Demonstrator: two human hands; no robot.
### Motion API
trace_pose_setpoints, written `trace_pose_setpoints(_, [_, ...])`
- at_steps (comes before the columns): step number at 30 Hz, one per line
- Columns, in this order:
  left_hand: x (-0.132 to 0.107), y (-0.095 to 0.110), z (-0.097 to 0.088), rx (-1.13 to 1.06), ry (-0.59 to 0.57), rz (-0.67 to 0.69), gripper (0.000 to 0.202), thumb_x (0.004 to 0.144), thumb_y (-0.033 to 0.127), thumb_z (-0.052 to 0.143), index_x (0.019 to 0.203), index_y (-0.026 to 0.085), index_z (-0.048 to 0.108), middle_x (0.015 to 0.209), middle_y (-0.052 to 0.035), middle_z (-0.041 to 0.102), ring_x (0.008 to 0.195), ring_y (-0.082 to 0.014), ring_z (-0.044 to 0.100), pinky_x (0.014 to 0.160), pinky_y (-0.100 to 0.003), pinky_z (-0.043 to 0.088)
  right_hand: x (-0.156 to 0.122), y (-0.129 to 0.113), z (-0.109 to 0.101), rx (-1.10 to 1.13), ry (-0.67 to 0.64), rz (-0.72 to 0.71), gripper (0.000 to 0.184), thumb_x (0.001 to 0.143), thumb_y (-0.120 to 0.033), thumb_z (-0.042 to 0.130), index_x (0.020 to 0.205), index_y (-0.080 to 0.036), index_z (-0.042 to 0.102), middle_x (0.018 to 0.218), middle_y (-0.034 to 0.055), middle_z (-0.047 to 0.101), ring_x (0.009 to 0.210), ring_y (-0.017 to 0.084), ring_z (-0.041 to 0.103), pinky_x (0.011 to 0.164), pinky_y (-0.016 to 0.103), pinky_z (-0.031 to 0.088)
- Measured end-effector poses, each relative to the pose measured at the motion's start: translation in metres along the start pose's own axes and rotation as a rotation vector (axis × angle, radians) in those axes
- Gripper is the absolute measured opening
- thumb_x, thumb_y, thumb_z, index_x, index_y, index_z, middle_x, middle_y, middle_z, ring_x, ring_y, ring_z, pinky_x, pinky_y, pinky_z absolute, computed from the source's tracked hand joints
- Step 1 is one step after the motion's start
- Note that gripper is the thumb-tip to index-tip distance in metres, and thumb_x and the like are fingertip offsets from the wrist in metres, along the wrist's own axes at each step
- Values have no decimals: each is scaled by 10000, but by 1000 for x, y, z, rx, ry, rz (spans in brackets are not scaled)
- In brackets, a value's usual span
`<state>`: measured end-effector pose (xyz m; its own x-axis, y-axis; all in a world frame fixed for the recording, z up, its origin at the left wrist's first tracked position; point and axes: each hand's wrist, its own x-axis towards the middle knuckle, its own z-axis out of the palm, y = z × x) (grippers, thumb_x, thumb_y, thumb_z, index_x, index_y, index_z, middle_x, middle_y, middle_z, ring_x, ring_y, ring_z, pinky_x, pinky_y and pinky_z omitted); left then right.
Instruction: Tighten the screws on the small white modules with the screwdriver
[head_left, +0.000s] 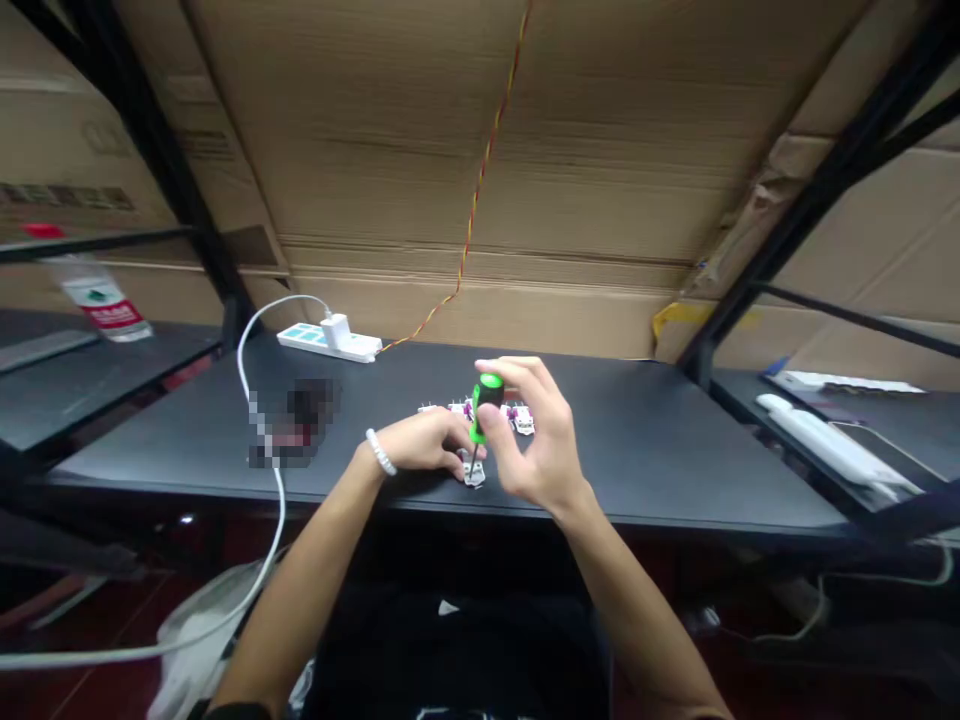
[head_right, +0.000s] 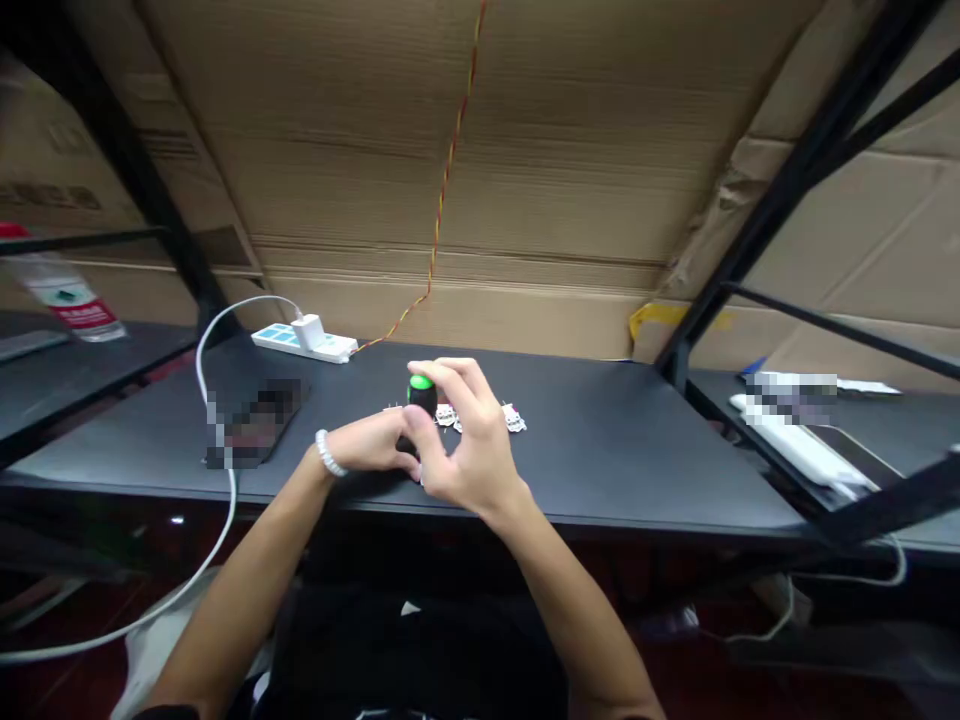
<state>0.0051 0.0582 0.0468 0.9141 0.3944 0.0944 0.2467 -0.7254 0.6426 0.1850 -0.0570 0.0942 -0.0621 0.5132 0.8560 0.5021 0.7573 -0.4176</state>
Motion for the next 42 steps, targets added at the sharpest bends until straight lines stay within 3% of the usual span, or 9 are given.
trace_pose_setpoints(3, [1, 0, 1, -4, -2, -19, 161, 814, 100, 886, 945, 190, 864, 968, -16, 844, 919, -193, 751, 874, -249, 529, 1, -1, 0, -78, 78, -3, 297, 943, -281, 762, 1238, -257, 739, 1097, 72, 670, 916, 205, 690, 812, 380, 633])
trace_pose_setpoints(8, [1, 2, 0, -22, -22, 37, 96, 840, 165, 891, 922, 203, 858, 971, -25, 838, 954, -195, 746, 927, -265, 530, 2, -2, -3, 20, -96, -9, 495, 1059, -170, 438, 1522, -268, 584, 1255, 115, 709, 1141, 236, 711, 981, 448, 623])
trace_pose_setpoints(14, [1, 2, -1, -21, -6, 18, 121, 824, 130, 889, 924, 187, 848, 976, -23, 832, 956, -197, 739, 910, -257, 521, 2, 0, -2, -86, 67, 5, 344, 942, -301, 778, 1285, -288, 776, 1117, 70, 609, 1008, 222, 660, 886, 422, 627])
trace_pose_setpoints(19, [1, 1, -1, -17, -18, 56, 118, 832, 123, 887, 923, 192, 859, 966, -31, 841, 950, -197, 747, 912, -259, 515, 3, 2, -2, 44, -56, 9, 491, 1060, -180, 494, 1515, -314, 624, 1310, 111, 688, 1209, 241, 694, 1048, 470, 607])
trace_pose_setpoints(25, [-1, 0, 1, -9, 27, 18, 138, 828, 168, 898, 958, 192, 859, 964, -26, 846, 933, -216, 754, 876, -275, 533, 5, 1, 2, -63, 62, 34, 308, 938, -301, 777, 1245, -283, 761, 1130, 79, 652, 982, 232, 670, 914, 455, 638])
trace_pose_setpoints(30, [0, 1, 0, -28, -13, 52, 152, 825, 128, 887, 956, 201, 862, 1058, -38, 848, 1022, -214, 753, 957, -269, 526, 5, 1, 1, 86, -48, 27, 460, 1053, -171, 475, 1471, -262, 643, 1313, 117, 705, 1206, 242, 700, 1047, 459, 598])
trace_pose_setpoints(36, [1, 1, 0, -16, 5, 40, 128, 812, 109, 889, 916, 172, 850, 953, -32, 840, 928, -213, 748, 888, -270, 530, 3, -1, 1, -61, 68, 49, 311, 947, -296, 760, 1257, -265, 743, 1095, 65, 610, 930, 208, 652, 849, 404, 625])
trace_pose_setpoints(40, [0, 0, 0, -33, -19, 54, 144, 823, 121, 896, 943, 190, 859, 1004, -32, 846, 1000, -209, 749, 954, -264, 521, 1, 1, 1, 43, -43, 40, 460, 1064, -183, 480, 1497, -281, 601, 1310, 115, 680, 1176, 245, 684, 1023, 464, 597])
trace_pose_setpoints(42, [0, -1, 0, -35, -16, 53, 146, 830, 139, 897, 961, 193, 861, 1013, -33, 849, 995, -210, 754, 948, -263, 524, 3, 4, 1, 49, -37, 16, 434, 1057, -209, 498, 1469, -269, 622, 1295, 119, 680, 1166, 253, 684, 1001, 463, 603])
